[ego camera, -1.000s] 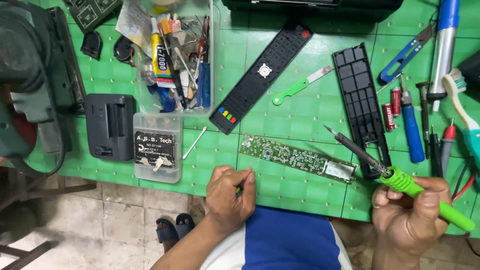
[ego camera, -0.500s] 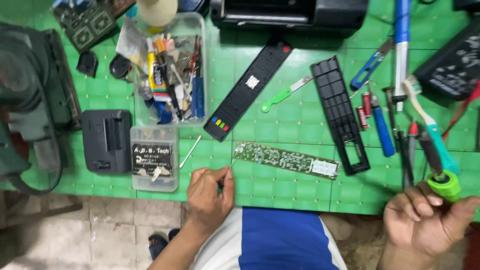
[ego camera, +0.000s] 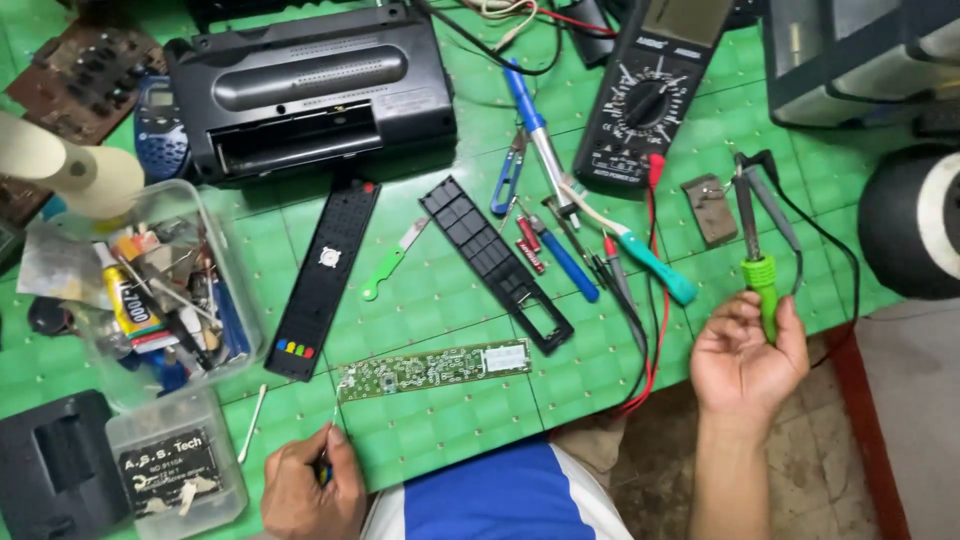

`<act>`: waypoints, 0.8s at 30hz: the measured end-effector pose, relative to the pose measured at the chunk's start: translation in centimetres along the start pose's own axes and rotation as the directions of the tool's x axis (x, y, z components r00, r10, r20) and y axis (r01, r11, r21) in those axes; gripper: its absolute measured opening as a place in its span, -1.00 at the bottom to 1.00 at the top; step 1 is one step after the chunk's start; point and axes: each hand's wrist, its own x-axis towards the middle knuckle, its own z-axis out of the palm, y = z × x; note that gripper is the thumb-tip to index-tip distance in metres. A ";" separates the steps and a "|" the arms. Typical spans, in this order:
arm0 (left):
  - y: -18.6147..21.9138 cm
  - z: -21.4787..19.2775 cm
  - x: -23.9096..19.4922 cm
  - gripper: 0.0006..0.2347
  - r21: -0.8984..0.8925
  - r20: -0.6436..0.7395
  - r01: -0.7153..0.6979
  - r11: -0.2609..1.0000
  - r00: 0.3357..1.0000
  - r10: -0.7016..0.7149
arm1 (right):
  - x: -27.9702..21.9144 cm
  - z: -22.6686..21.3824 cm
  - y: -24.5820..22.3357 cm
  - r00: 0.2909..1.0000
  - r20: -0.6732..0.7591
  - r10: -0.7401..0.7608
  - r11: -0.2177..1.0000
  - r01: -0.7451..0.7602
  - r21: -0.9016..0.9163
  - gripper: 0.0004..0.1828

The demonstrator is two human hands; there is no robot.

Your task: Repairing a remote control by soldering components on its circuit board and cleaning the internal parts with a toothbrush.

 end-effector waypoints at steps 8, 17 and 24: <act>-0.5 -0.1 -0.6 -0.89 0.028 0.054 0.070 0.997 0.996 -0.071 | 2.6 -0.4 -1.3 0.999 -0.044 -0.028 0.999 0.029 0.019 -0.73; -0.6 -0.3 1.0 -0.96 -0.062 -0.036 -0.246 0.967 0.969 0.245 | 4.7 -1.5 -2.8 0.994 -0.086 0.064 0.996 -0.069 -0.059 -0.70; 0.8 -1.2 2.8 -0.95 -0.094 0.031 -0.311 0.946 0.949 0.315 | 3.8 0.5 -2.8 0.987 -0.064 0.150 0.987 -0.154 -0.051 -0.51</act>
